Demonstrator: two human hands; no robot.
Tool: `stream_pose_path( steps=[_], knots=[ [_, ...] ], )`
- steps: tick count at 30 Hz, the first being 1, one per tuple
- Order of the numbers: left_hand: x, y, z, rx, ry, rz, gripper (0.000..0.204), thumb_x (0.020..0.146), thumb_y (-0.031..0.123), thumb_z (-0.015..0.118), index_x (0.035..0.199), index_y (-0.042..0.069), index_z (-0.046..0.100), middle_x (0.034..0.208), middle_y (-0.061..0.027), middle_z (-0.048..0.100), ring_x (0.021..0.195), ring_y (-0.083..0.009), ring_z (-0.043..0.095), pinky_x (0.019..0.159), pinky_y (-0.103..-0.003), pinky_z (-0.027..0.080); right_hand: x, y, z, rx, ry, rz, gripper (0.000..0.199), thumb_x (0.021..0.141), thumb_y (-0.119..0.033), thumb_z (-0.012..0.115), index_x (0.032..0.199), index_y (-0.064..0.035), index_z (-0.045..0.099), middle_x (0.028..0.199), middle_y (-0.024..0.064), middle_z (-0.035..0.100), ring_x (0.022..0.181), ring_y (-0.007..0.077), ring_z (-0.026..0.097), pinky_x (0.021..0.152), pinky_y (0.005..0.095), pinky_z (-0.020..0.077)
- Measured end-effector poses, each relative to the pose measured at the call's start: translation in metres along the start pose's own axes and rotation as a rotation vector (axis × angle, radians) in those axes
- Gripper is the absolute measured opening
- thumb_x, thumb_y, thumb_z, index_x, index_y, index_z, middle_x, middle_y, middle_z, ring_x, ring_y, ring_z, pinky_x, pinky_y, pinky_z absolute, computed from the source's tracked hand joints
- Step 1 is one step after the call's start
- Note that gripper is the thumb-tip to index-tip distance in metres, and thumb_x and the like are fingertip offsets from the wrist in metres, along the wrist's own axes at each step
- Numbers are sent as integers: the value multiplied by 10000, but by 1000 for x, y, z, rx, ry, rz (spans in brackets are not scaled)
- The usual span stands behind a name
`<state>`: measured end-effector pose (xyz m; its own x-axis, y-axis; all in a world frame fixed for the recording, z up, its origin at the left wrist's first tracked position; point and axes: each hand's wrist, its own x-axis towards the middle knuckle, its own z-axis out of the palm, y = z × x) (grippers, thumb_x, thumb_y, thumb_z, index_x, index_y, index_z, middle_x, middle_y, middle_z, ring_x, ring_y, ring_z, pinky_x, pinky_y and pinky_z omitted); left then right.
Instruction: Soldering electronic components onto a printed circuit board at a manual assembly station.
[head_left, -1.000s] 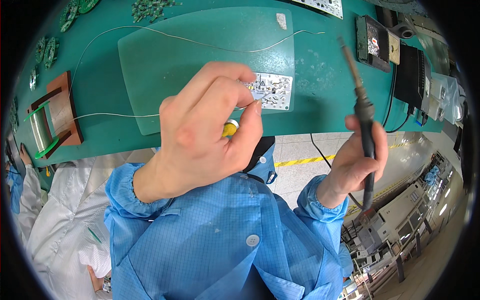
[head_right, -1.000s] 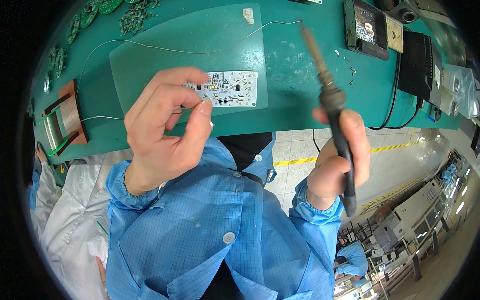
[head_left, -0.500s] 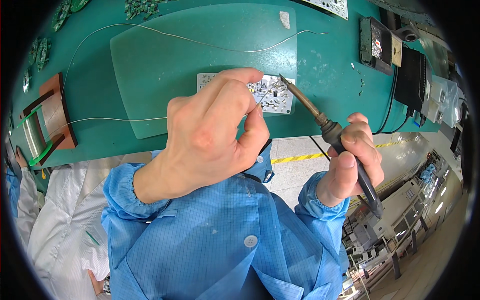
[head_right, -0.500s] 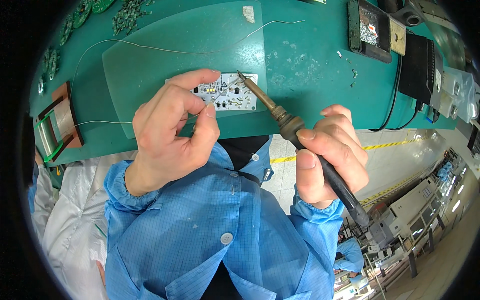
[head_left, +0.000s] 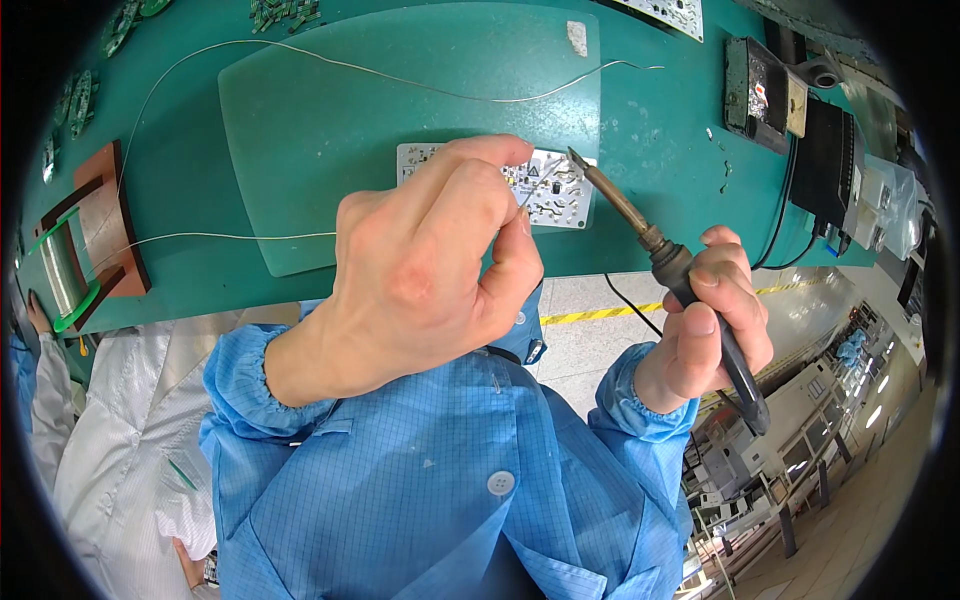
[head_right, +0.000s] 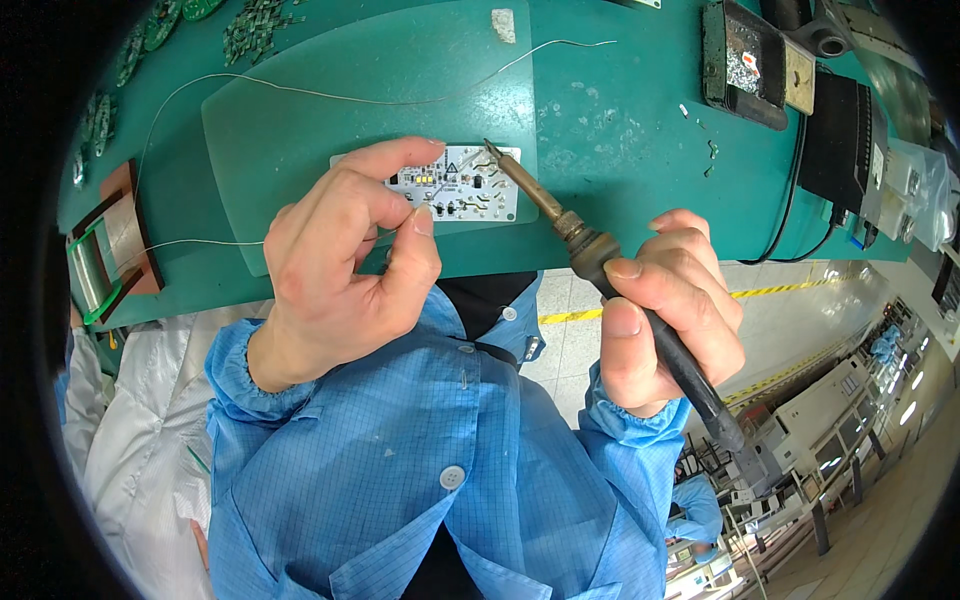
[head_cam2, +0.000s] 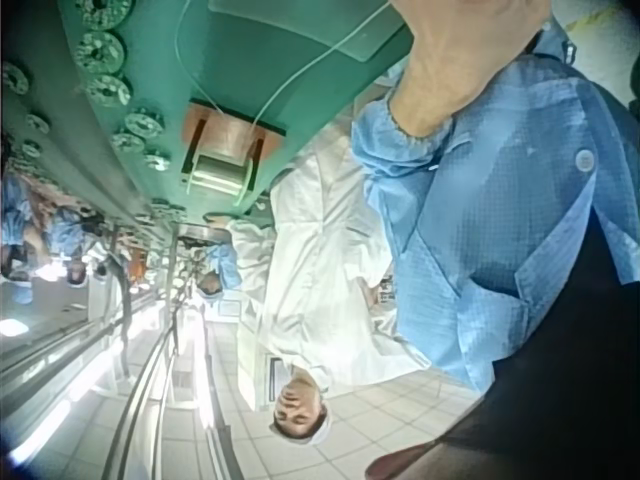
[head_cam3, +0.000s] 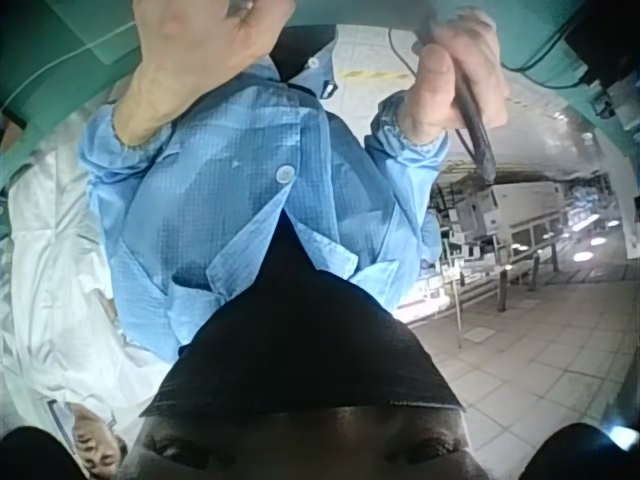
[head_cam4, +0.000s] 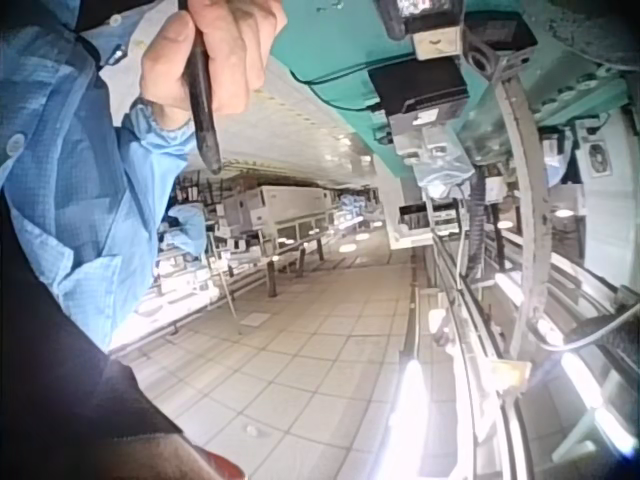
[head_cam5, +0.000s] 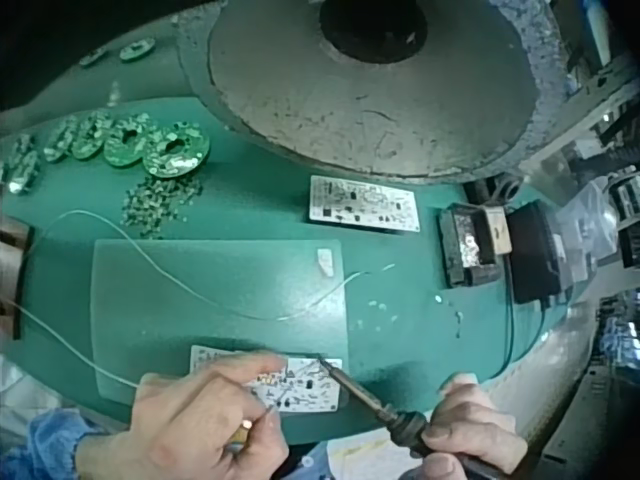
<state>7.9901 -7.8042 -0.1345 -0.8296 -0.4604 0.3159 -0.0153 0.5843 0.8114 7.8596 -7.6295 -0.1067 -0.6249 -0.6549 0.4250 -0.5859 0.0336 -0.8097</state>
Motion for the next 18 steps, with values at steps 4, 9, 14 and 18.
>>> stream_pose_path(
  steps=[4, 9, 14, 18],
  knots=[
    [0, -1, 1, -1, -6, 3, 161, 691, -47, 629, 719, 16, 484, 926, -172, 665, 499, -122, 547, 407, -226, 405, 1, 0, -1, 5, -7, -1, 227, 778, -213, 671, 799, 9, 624, 598, 83, 559, 546, 194, 486, 703, 431, 433],
    [0, -1, 1, 7, -10, 11, 159, 682, -56, 628, 718, 13, 489, 921, -179, 662, 543, -148, 579, 431, -240, 423, 2, 0, 0, 16, -23, 5, 222, 772, -206, 674, 804, 9, 626, 600, 82, 560, 544, 192, 486, 698, 427, 431],
    [2, 2, 1, 3, -19, -18, 157, 678, -63, 629, 721, 11, 498, 923, -175, 659, 552, -158, 580, 440, -246, 429, 3, 0, -1, 25, -18, 29, 221, 766, -200, 678, 805, 12, 629, 600, 81, 561, 544, 191, 488, 698, 423, 433],
    [3, 3, 1, 25, -10, -22, 156, 676, -66, 636, 725, 10, 509, 918, -161, 656, 559, -161, 582, 454, -244, 440, 4, 0, -2, 28, -20, 31, 222, 761, -194, 679, 815, 17, 632, 596, 80, 559, 546, 191, 491, 707, 427, 438]
  ],
)
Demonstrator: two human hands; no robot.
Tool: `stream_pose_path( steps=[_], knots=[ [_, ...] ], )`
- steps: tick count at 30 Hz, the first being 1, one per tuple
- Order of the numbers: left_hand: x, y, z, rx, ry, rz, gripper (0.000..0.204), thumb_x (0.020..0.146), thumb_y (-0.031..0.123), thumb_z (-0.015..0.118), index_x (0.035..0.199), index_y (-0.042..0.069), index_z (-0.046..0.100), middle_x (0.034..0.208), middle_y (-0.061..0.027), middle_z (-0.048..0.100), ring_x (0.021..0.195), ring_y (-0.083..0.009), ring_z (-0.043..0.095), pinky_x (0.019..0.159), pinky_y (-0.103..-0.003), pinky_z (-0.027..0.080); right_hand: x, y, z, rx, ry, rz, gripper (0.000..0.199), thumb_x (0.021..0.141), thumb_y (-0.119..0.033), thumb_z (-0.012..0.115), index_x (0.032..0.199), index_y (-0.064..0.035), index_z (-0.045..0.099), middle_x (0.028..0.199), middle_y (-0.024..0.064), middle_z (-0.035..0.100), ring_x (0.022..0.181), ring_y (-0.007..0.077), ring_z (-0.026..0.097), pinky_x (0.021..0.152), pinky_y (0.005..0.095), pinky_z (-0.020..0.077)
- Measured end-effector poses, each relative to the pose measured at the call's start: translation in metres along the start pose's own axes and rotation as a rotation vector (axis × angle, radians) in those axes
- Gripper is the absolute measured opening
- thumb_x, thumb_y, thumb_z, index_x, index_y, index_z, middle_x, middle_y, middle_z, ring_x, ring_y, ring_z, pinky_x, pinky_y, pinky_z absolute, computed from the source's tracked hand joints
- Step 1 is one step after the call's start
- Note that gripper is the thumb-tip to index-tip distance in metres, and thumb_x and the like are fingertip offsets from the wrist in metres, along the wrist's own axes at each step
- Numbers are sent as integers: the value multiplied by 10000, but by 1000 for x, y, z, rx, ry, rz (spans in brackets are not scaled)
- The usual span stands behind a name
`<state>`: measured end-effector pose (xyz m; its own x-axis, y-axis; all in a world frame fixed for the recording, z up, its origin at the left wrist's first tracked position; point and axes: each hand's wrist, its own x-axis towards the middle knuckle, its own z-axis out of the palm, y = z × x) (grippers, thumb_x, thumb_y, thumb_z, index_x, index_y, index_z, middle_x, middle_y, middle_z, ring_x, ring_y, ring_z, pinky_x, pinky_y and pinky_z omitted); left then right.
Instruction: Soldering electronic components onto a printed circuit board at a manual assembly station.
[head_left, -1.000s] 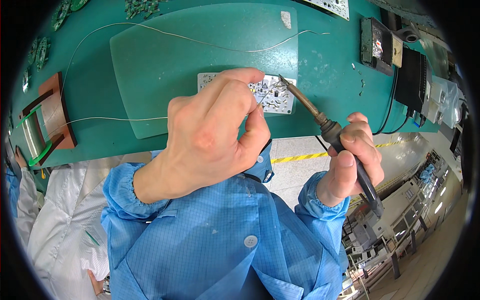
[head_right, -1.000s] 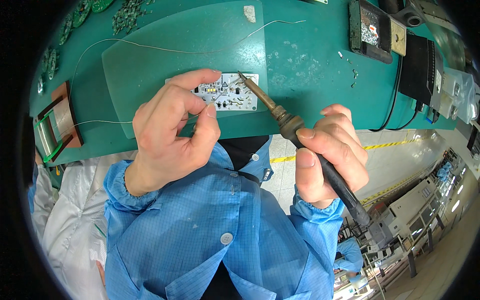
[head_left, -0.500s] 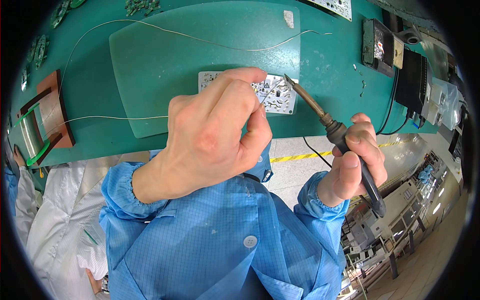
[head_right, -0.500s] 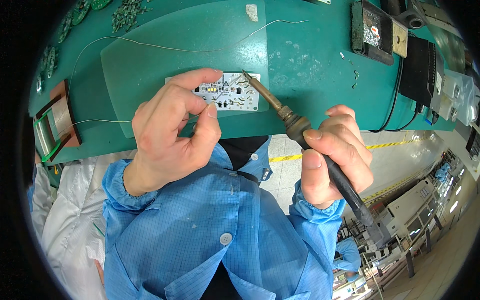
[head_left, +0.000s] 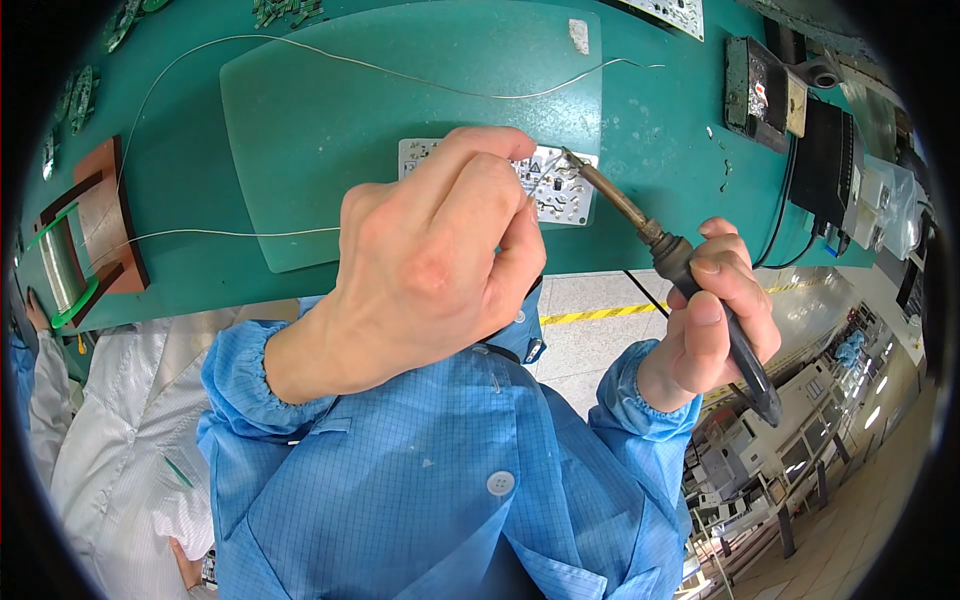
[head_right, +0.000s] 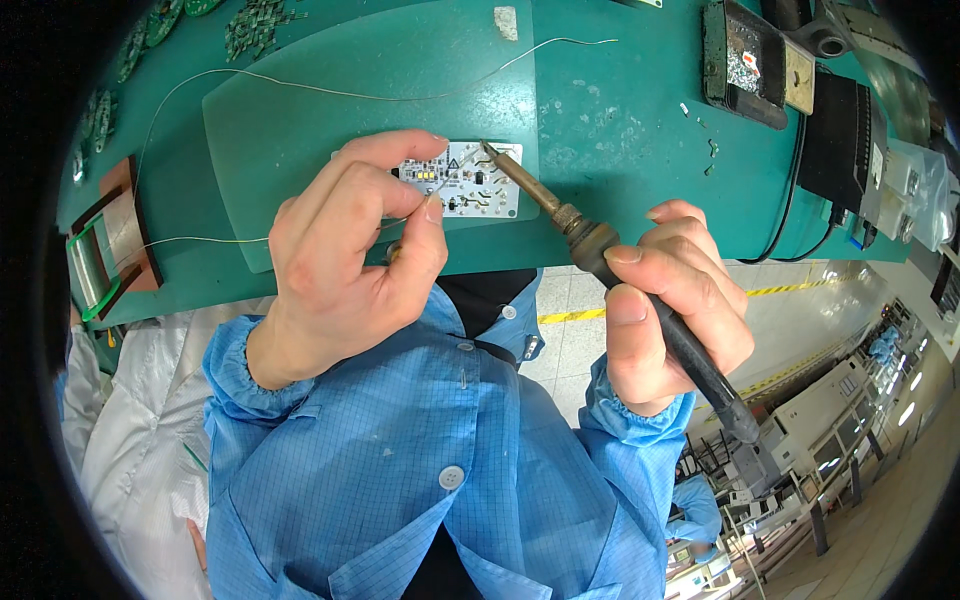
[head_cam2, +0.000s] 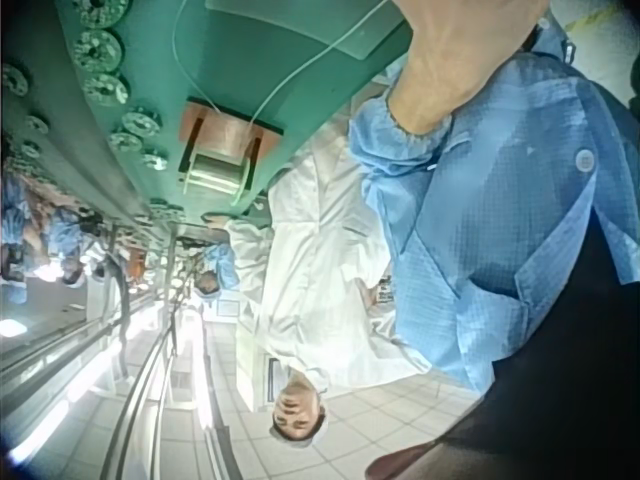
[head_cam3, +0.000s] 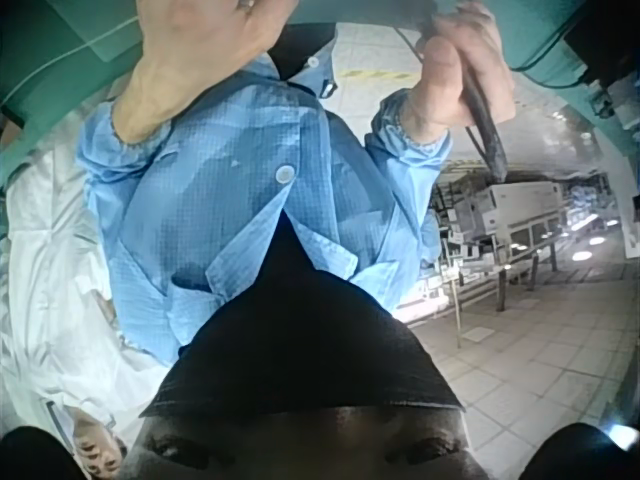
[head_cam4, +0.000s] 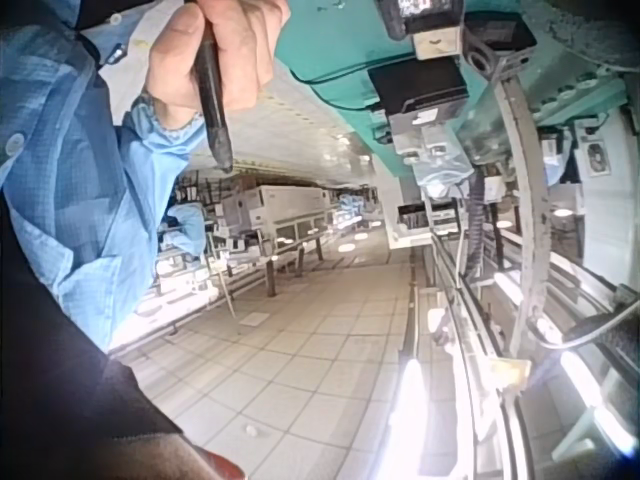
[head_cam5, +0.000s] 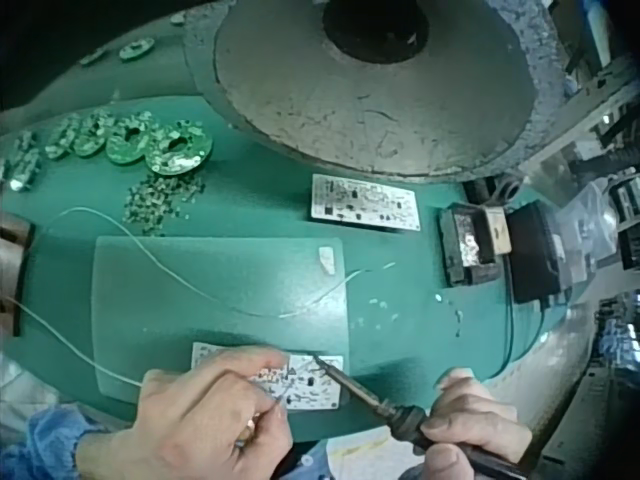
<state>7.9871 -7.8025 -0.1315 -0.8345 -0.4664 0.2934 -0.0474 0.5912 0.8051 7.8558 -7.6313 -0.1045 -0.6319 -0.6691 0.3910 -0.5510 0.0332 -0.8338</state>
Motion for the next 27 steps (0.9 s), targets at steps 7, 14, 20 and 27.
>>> stream_pose_path(
  steps=[7, 14, 20, 27],
  knots=[
    [-1, 0, 1, -5, -1, -9, 153, 680, -72, 641, 725, 3, 516, 921, -163, 651, 594, -171, 603, 480, -249, 460, 3, 0, 1, 5, 12, -3, 215, 756, -185, 673, 807, 21, 633, 581, 75, 543, 547, 191, 492, 713, 430, 441],
    [-1, 0, 0, -25, -8, -22, 155, 682, -69, 642, 731, 4, 514, 929, -167, 650, 588, -171, 599, 485, -250, 458, 2, -1, -4, -14, -35, 11, 247, 751, -148, 571, 893, 47, 628, 584, 86, 505, 611, 207, 468, 835, 515, 392],
    [-2, 0, -2, -29, -15, -15, 150, 688, -67, 636, 726, 6, 511, 952, -174, 650, 573, -166, 588, 467, -254, 446, -18, 32, -32, -93, 357, -32, 325, 872, -166, 507, 1038, 105, 574, 929, 251, 612, 825, 254, 604, 828, 387, 465],
    [-1, 3, -2, -10, -24, -32, 148, 684, -67, 637, 719, 7, 514, 958, -183, 654, 551, -152, 580, 429, -251, 421, -5, 43, -20, -435, 333, 241, 354, 912, -123, 532, 1206, 73, 510, 1089, 196, 613, 966, 231, 602, 904, 324, 430]
  ],
)
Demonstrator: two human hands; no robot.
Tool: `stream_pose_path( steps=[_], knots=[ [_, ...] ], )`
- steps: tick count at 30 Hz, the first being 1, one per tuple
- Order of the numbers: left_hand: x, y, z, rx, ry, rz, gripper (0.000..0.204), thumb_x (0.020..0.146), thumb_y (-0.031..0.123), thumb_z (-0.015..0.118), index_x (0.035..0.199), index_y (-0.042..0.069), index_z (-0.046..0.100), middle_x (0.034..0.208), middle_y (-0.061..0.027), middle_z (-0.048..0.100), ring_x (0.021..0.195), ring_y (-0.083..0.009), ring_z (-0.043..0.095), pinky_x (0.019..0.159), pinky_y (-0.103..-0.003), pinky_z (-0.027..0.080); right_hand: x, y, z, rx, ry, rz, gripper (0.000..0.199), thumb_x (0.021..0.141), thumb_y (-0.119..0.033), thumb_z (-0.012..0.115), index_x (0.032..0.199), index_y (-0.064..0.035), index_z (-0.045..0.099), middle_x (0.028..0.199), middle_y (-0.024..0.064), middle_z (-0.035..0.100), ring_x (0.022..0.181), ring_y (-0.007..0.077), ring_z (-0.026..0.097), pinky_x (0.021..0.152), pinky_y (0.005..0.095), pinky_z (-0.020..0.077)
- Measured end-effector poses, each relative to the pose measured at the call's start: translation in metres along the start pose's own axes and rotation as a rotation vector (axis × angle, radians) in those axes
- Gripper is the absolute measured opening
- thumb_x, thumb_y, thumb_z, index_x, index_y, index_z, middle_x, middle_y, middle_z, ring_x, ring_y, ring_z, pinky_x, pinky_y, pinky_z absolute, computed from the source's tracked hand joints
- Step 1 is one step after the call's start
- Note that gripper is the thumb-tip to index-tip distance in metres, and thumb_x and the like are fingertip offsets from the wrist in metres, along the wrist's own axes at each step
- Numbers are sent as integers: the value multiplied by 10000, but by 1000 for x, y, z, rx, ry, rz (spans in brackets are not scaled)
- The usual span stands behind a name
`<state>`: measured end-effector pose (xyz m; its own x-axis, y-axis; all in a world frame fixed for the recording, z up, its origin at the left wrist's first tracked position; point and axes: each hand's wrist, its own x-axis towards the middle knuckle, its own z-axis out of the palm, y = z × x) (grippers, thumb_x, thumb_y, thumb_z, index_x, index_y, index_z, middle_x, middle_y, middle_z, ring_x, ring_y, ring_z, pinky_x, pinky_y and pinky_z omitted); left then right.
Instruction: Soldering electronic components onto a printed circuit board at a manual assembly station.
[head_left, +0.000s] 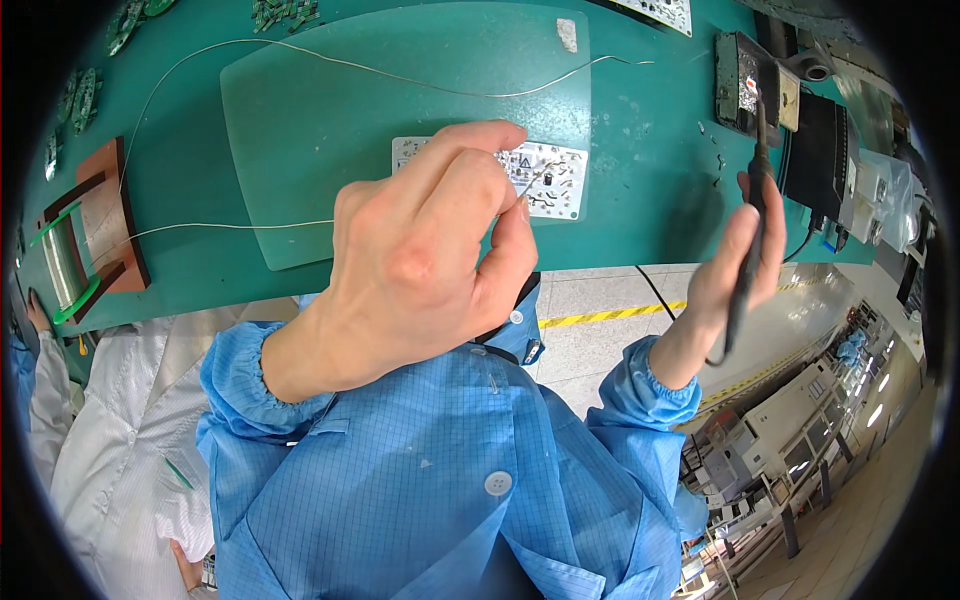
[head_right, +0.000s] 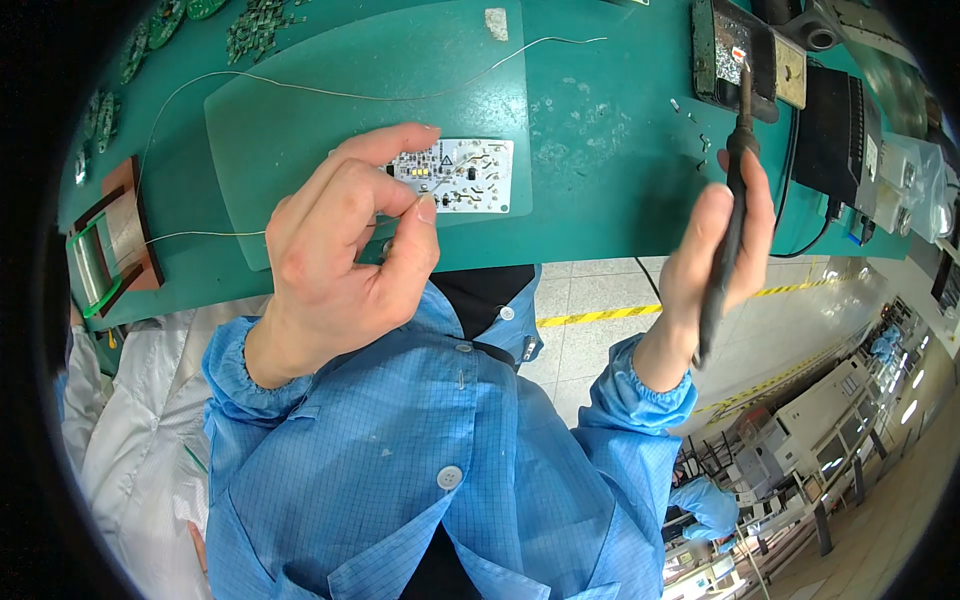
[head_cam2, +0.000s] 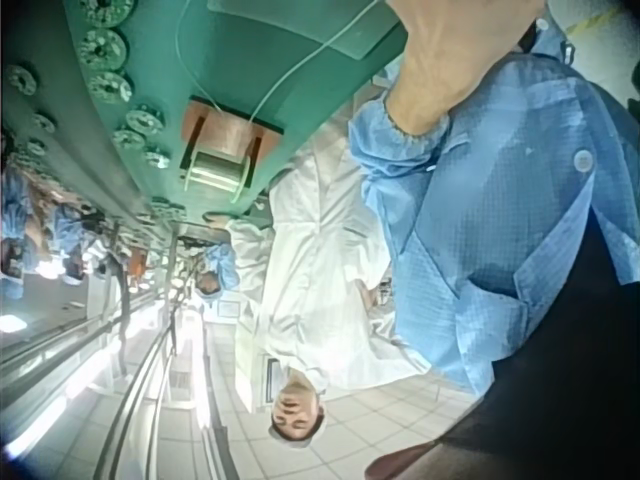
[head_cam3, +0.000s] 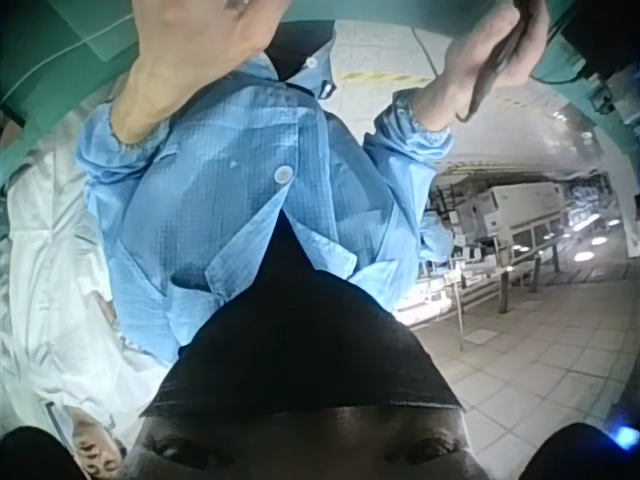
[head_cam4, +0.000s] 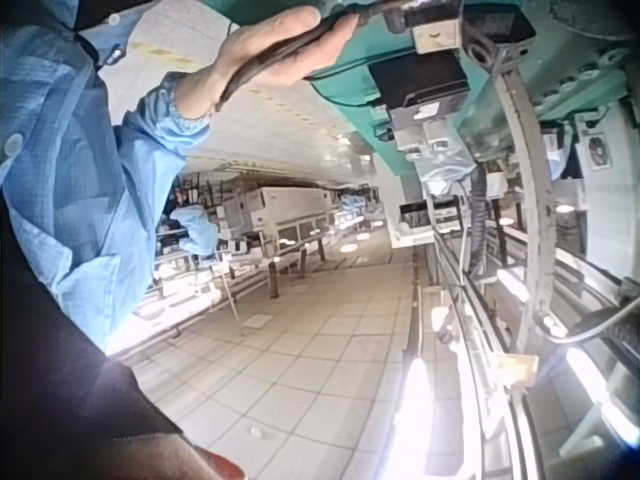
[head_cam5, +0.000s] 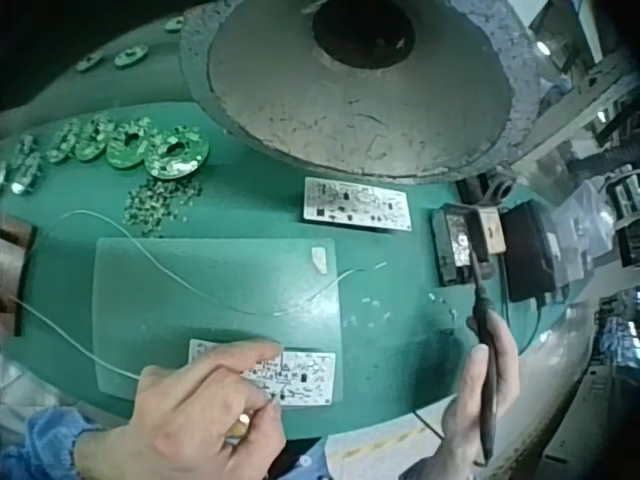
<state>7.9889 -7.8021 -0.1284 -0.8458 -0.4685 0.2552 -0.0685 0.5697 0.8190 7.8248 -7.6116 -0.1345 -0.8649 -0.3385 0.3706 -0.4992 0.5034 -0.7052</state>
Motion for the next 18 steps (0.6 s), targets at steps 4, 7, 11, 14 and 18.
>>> stream_pose_path(
  steps=[4, 7, 11, 14, 18],
  knots=[
    [0, -2, 2, 19, 19, 39, 150, 687, -66, 641, 721, 9, 516, 938, -180, 656, 548, -149, 586, 429, -248, 423, -11, -20, -13, 353, -108, -198, 293, 834, -120, 540, 1073, 47, 575, 824, 164, 607, 759, 229, 568, 890, 423, 416],
    [1, -2, 3, 6, 13, 26, 148, 689, -69, 639, 722, 8, 517, 928, -177, 655, 545, -150, 588, 435, -250, 429, -12, -41, -10, 438, -274, -267, 265, 779, -237, 605, 907, -6, 582, 605, 77, 514, 610, 198, 473, 861, 498, 377],
    [1, 0, 4, -2, 11, -2, 147, 689, -72, 637, 724, 6, 518, 921, -171, 656, 548, -152, 591, 445, -252, 438, -8, -50, -5, 435, -323, -267, 260, 775, -257, 666, 818, -15, 582, 595, 79, 542, 572, 202, 480, 799, 478, 407],
    [1, -2, 4, 7, 20, 21, 145, 689, -71, 637, 724, 5, 519, 926, -168, 656, 550, -155, 594, 453, -251, 446, -8, -50, -1, 422, -338, -270, 247, 764, -243, 675, 796, -13, 594, 596, 77, 551, 564, 200, 484, 789, 472, 416],
    [0, -3, 4, 11, 25, 28, 143, 689, -71, 636, 722, 4, 520, 926, -164, 656, 557, -159, 598, 461, -252, 453, -6, -50, 0, 397, -377, -280, 228, 758, -224, 679, 793, -11, 606, 600, 72, 561, 562, 195, 491, 778, 466, 424]
  ],
)
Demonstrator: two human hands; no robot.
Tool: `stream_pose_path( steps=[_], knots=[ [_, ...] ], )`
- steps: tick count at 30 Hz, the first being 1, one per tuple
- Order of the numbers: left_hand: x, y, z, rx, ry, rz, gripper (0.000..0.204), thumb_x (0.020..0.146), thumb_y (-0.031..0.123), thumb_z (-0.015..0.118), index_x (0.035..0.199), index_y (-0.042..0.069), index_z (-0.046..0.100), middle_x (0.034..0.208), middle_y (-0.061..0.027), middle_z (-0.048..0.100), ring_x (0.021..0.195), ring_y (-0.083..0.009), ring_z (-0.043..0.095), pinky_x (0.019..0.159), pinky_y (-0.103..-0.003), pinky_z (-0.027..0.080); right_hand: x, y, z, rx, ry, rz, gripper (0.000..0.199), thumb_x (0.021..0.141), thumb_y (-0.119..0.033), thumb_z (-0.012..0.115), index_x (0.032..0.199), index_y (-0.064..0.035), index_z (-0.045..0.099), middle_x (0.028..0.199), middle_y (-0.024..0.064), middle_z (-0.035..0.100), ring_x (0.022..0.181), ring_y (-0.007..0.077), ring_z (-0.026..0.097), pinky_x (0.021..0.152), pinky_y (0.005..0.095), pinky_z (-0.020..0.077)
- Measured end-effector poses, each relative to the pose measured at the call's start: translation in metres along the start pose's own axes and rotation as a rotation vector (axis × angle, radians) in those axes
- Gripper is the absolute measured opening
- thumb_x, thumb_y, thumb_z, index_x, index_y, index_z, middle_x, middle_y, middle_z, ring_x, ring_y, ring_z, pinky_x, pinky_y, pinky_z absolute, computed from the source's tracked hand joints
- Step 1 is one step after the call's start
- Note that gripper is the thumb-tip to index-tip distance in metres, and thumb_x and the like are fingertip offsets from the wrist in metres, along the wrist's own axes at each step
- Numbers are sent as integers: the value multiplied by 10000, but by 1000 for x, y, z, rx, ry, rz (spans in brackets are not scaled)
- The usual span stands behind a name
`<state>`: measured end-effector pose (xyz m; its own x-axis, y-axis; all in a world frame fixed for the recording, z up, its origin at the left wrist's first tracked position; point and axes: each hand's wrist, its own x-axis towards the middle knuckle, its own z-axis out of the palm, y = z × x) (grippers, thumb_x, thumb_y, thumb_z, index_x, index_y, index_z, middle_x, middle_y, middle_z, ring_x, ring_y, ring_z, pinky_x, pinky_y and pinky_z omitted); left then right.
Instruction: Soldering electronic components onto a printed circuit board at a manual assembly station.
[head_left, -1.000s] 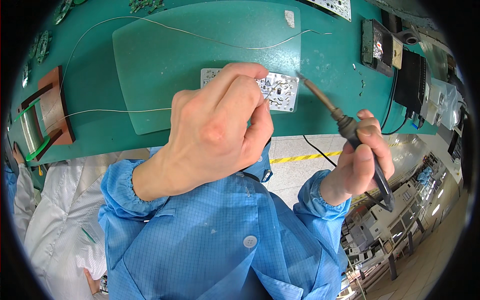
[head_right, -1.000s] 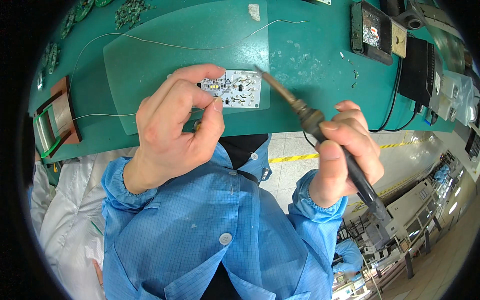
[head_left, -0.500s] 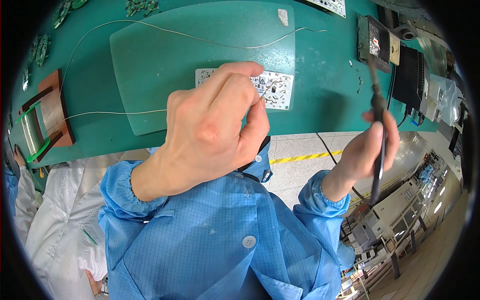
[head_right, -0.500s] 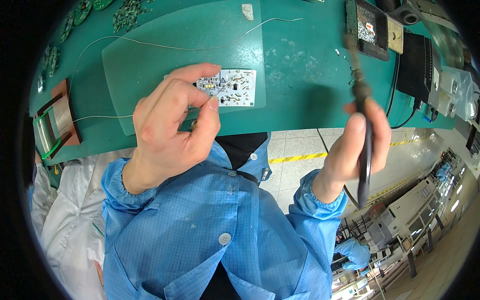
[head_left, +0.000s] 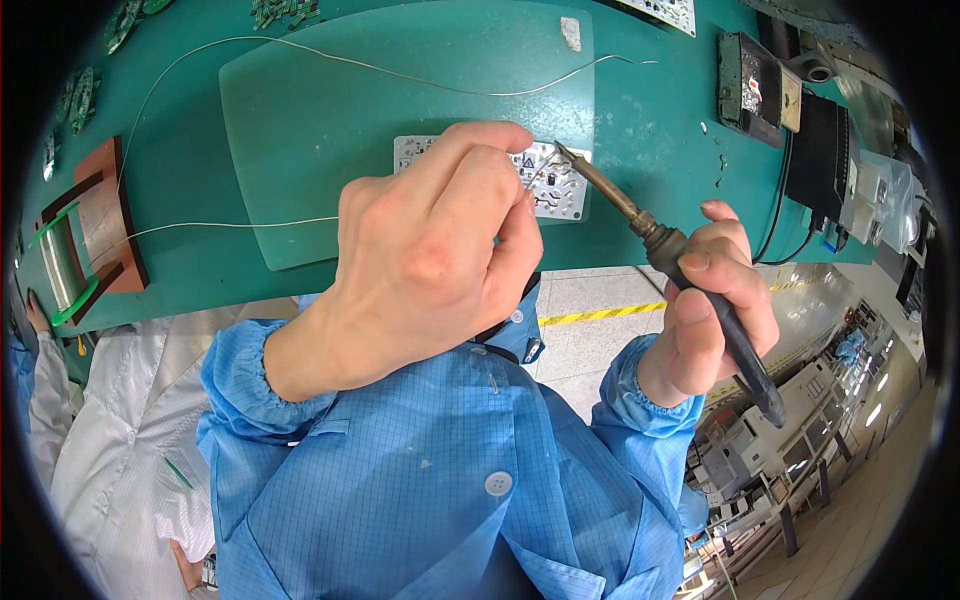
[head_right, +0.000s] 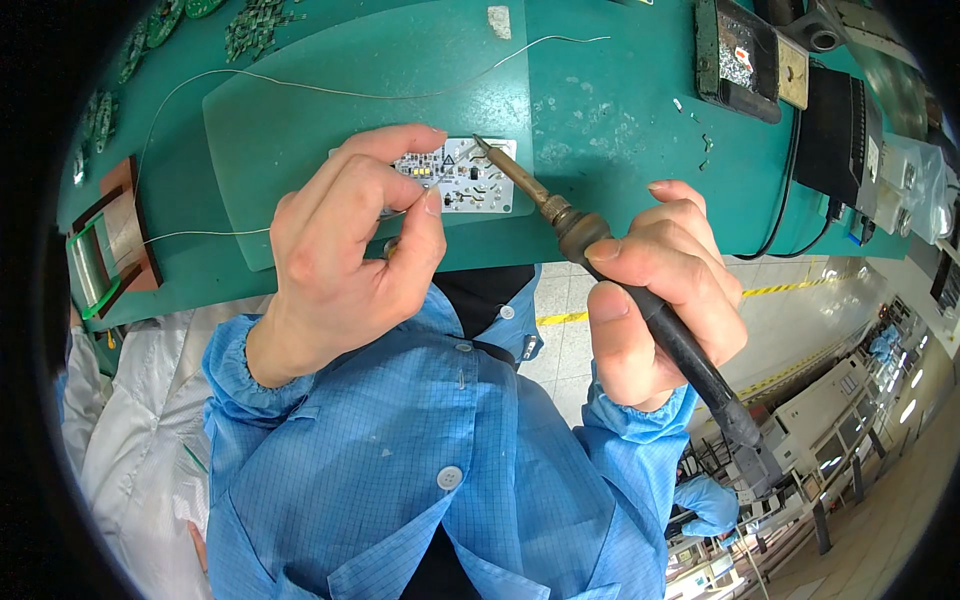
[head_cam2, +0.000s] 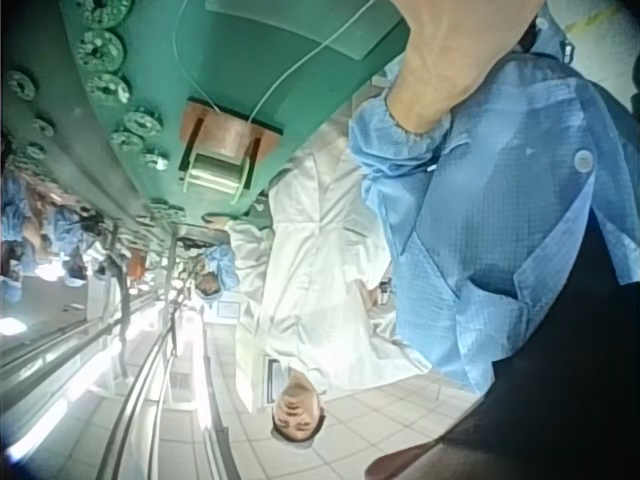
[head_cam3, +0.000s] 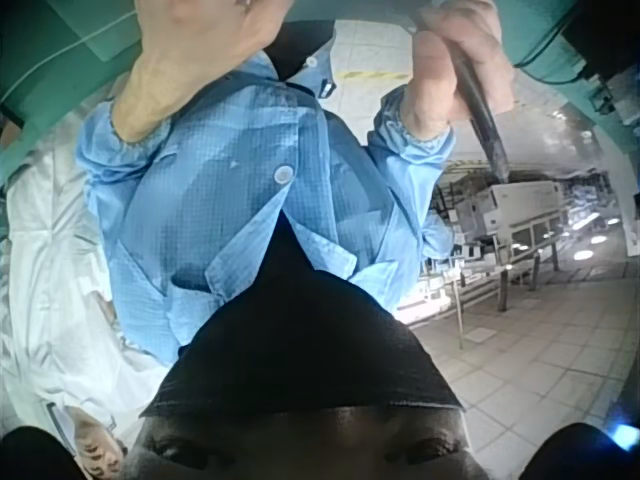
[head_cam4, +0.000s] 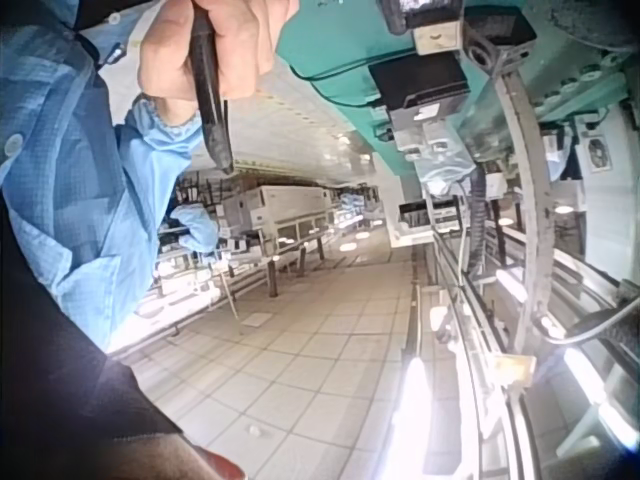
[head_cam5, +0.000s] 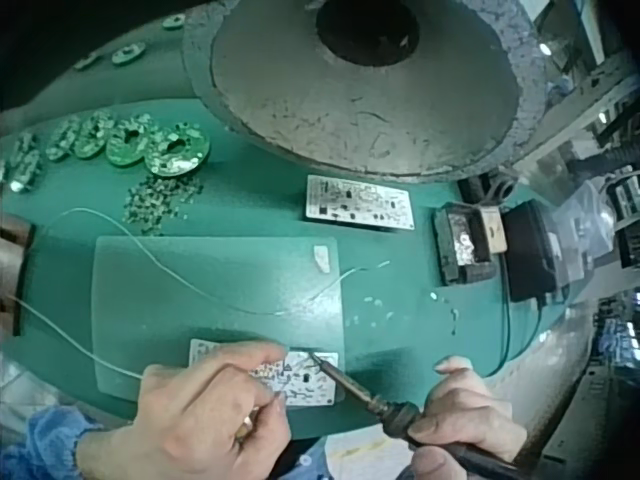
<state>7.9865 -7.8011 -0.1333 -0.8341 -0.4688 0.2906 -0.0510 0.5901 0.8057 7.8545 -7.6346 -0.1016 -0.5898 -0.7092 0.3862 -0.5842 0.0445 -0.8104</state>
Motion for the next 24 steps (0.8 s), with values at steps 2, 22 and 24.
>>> stream_pose_path(
  steps=[2, 22, 24],
  knots=[
    [0, 0, 0, -4, -1, 0, 142, 689, -71, 635, 722, 5, 520, 926, -164, 656, 560, -160, 599, 463, -252, 454, 0, 1, 0, 5, 4, -2, 227, 757, -223, 679, 793, -11, 607, 600, 72, 562, 562, 195, 492, 778, 466, 423],
    [-9, 6, -11, -28, -56, -15, 151, 688, -78, 629, 727, 0, 506, 973, -197, 647, 607, -191, 619, 498, -258, 470, -12, 50, -16, -485, 322, 241, 424, 932, -207, 505, 1246, 75, 471, 1124, 199, 595, 971, 244, 598, 937, 353, 407],
    [-9, 6, -9, -21, -51, -11, 153, 685, -77, 631, 725, 4, 507, 986, -200, 645, 636, -207, 627, 514, -264, 476, -13, 39, -15, -418, 333, 221, 395, 932, -185, 505, 1230, 74, 482, 1132, 213, 588, 983, 241, 598, 934, 361, 409]
  ],
)
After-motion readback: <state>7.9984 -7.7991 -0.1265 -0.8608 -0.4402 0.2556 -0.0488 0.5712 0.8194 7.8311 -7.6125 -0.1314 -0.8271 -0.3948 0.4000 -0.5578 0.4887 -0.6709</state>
